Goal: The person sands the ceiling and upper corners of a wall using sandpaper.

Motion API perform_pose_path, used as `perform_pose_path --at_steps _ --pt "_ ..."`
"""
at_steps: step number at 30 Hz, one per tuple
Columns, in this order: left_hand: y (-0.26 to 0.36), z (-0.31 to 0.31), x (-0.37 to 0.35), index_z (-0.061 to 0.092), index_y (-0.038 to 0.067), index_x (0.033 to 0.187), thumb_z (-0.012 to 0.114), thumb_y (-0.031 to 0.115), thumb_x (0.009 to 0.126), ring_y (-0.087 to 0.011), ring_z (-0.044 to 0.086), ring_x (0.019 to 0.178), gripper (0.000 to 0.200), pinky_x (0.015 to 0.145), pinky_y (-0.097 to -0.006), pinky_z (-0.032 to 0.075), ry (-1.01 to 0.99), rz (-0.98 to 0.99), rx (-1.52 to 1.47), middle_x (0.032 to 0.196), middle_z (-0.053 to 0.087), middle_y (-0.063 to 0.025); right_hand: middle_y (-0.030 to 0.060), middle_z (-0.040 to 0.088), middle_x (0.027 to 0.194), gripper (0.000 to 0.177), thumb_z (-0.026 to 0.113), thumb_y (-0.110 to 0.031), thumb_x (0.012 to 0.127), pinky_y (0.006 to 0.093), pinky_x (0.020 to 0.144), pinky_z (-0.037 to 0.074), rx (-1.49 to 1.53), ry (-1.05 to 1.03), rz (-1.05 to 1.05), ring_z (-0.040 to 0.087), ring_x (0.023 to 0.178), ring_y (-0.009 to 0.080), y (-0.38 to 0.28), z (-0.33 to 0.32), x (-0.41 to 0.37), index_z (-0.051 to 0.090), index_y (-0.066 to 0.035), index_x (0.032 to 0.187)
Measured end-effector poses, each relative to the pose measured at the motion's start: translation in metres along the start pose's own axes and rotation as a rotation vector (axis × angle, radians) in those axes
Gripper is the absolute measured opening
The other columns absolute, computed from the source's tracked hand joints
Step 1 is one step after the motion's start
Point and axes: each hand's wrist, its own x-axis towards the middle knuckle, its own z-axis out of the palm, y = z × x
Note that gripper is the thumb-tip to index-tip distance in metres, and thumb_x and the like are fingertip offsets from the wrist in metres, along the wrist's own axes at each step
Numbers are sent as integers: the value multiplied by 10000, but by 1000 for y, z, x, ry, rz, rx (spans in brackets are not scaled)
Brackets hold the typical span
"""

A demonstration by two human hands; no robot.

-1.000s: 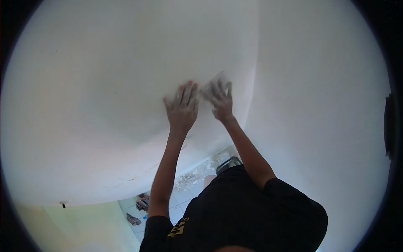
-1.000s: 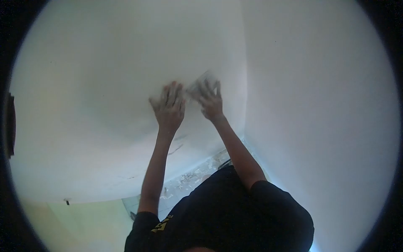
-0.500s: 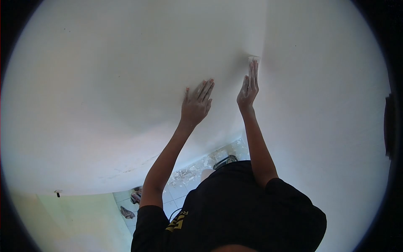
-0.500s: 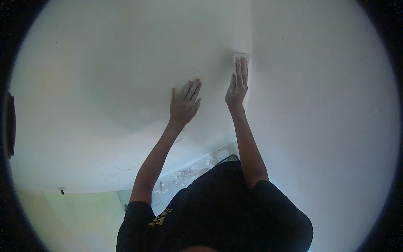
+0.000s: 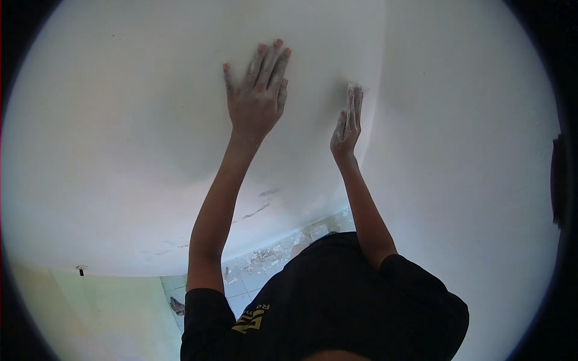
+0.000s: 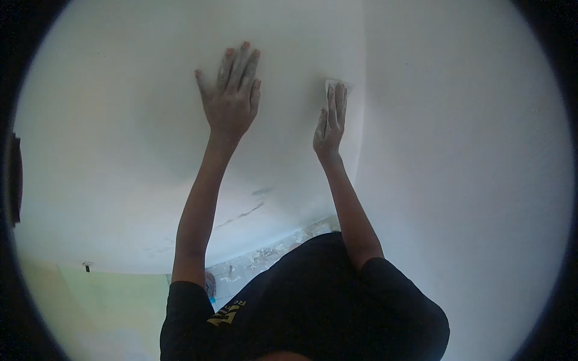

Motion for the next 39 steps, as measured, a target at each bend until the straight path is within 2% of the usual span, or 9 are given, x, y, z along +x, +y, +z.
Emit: perform_pose_path --at_steps 10,12,16,19,21,31,33,37,39 --pt "-2 -8 32 423 394 1397 531 406 931 -117 300 1397 478 1139 -597 45 82 -9 163 1498 360 116 184 302 1508 457 362 -54 991 533 1148 198 78 36 -7 207 1414 404 -4 1 6 346 -56 1447" --pt "2 -6 40 431 404 1387 562 391 918 -121 304 1396 487 1139 -595 56 104 -21 121 1492 370 117 206 305 1501 437 283 -55 1003 482 1155 216 2 5 -8 205 1424 362 -2 0 5 334 20 1431" --pt "6 -11 60 441 413 1377 564 395 914 -124 316 1391 479 1134 -598 77 148 6 102 1485 384 113 208 307 1499 434 278 -72 1009 484 1152 226 1 0 -19 216 1421 362 2 -1 7 340 19 1428" --pt "10 -25 76 443 383 1386 538 369 932 -120 331 1383 463 1132 -588 111 126 44 147 1479 396 106 202 311 1499 435 269 -89 1013 484 1151 230 -41 -12 -15 224 1419 363 1 -1 8 337 19 1429" --pt "9 -33 88 474 173 1383 547 250 902 -177 243 1428 492 1170 -533 141 128 150 -10 1531 314 5 179 322 1498 457 368 -45 985 546 1148 195 48 19 11 241 1411 370 0 0 8 355 -57 1442" --pt "7 -37 104 449 176 1397 494 290 930 -171 254 1421 484 1166 -546 129 81 144 -144 1528 314 8 174 327 1497 475 373 -4 968 504 1149 230 -25 20 -26 247 1407 377 -16 -6 13 353 -50 1440" --pt "5 -43 103 433 160 1407 481 291 935 -164 255 1421 492 1165 -554 124 22 152 -104 1528 314 7 173 317 1504 463 380 -45 981 506 1148 226 -5 -7 -51 235 1411 380 -15 -9 16 349 -46 1442" --pt "0 -47 111 418 159 1417 475 306 941 -158 252 1422 501 1159 -572 115 71 133 40 1531 309 12 177 295 1515 456 374 -83 994 511 1149 209 69 4 -52 217 1417 381 -10 -6 22 344 -44 1447" --pt "-3 -50 113 407 199 1426 478 321 945 -149 238 1428 501 1148 -600 104 60 94 148 1545 280 29 202 309 1504 479 253 -225 1035 490 1151 188 75 9 8 200 1425 379 -17 6 26 321 27 1437"
